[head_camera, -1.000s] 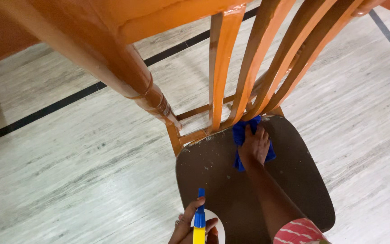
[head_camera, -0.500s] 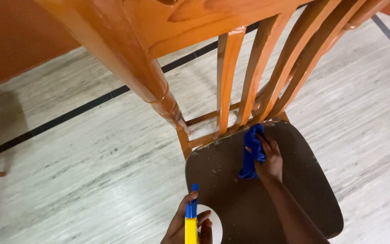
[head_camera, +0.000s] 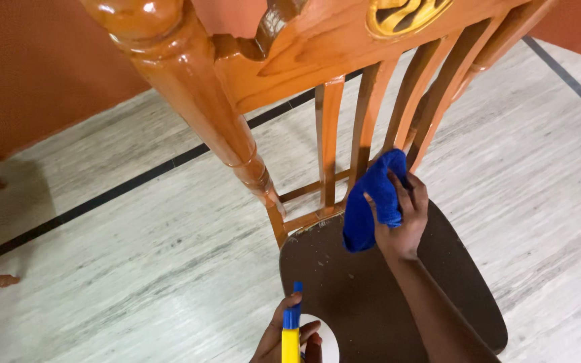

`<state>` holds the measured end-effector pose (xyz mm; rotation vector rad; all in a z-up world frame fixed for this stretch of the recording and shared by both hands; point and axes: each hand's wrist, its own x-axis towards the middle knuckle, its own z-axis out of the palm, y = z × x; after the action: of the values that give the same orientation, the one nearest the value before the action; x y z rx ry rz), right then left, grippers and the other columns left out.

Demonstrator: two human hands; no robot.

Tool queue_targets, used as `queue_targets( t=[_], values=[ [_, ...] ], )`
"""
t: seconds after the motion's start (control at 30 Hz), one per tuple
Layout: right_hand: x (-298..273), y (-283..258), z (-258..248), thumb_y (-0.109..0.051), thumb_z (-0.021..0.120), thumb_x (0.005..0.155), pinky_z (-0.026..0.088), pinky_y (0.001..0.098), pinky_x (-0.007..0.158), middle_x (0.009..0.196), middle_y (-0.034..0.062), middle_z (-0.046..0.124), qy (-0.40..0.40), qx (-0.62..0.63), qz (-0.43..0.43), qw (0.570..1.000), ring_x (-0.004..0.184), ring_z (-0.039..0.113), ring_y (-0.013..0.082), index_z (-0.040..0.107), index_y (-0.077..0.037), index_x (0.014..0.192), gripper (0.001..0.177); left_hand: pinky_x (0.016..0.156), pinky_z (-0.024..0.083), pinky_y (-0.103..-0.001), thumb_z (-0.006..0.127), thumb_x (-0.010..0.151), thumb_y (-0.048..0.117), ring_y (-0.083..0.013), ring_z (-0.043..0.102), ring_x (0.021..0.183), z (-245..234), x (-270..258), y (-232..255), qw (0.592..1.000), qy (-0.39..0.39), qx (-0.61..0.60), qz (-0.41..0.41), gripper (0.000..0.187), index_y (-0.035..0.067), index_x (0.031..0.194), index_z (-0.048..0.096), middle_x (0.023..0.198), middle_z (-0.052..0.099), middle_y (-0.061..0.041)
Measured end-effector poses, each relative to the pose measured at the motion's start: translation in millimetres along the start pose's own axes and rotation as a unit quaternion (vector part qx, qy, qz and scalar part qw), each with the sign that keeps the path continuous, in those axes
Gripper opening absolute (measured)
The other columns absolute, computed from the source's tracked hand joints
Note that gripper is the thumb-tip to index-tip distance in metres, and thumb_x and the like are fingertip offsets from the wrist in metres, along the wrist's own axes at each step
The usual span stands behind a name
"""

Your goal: The person wipes the wooden frame and seat of a chair using a blue cloth and a spray bottle.

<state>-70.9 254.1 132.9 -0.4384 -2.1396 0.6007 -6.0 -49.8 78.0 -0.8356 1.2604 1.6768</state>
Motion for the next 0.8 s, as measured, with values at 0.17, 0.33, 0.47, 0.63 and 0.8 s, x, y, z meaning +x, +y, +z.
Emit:
queue_targets(
  t=[0.17, 0.33, 0.47, 0.63, 0.8],
  values=[
    [48, -26, -3, -0.023, 0.084, 0.093, 0.056, 0.0479, 0.106, 0.139, 0.0246, 0.061, 0.015, 0.02, -0.03, 0.999, 0.127, 0.063, 0.0401, 0.062, 0.0, 0.14, 0.057, 0.073, 0.063, -0.035, 0.07, 0.086, -0.011, -0.023, 0.074, 0.077, -16, 35, -12, 0.977, -0.124, 0.142, 0.105, 0.067, 0.031, 0.137, 0.058, 0.086, 0.068, -0.021],
    [86, -49, -2, -0.023, 0.085, 0.095, 0.057, 0.0478, 0.107, 0.138, 0.0245, 0.064, 0.045, 0.037, -0.04, 0.997, 0.128, 0.064, 0.04, 0.063, 0.001, 0.139, 0.054, 0.073, 0.063, -0.035, 0.07, 0.087, -0.01, -0.0225, 0.073, 0.076, -24, 39, -7, 0.982, -0.113, 0.129, 0.081, 0.067, 0.031, 0.137, 0.058, 0.086, 0.068, -0.02],
    [108, -69, 4, -0.024, 0.085, 0.096, 0.055, 0.0477, 0.11, 0.142, 0.0245, 0.063, 0.079, 0.072, 0.006, 0.994, 0.13, 0.065, 0.0382, 0.063, 0.0, 0.14, 0.055, 0.072, 0.063, -0.035, 0.07, 0.087, -0.01, -0.0222, 0.073, 0.076, -19, 31, 2, 0.984, -0.11, 0.123, 0.066, 0.066, 0.031, 0.137, 0.059, 0.086, 0.068, -0.02],
    [137, -96, 7, -0.02, 0.084, 0.102, 0.055, 0.0459, 0.112, 0.144, 0.0259, 0.056, 0.093, 0.113, 0.003, 0.989, 0.135, 0.06, 0.0402, 0.051, 0.0, 0.154, 0.065, 0.072, 0.063, -0.035, 0.071, 0.087, -0.009, -0.0217, 0.073, 0.076, -19, 24, 3, 0.986, -0.106, 0.114, 0.055, 0.065, 0.031, 0.137, 0.059, 0.086, 0.069, -0.019],
    [150, -111, 8, -0.012, 0.087, 0.1, 0.053, 0.0436, 0.106, 0.128, 0.0203, 0.059, 0.145, 0.1, -0.051, 0.983, 0.117, 0.064, 0.0344, 0.049, 0.0, 0.139, 0.056, 0.072, 0.063, -0.034, 0.071, 0.087, -0.008, -0.0213, 0.073, 0.075, -21, 20, 7, 0.987, -0.104, 0.112, 0.046, 0.065, 0.031, 0.137, 0.059, 0.086, 0.069, -0.018]
  ],
)
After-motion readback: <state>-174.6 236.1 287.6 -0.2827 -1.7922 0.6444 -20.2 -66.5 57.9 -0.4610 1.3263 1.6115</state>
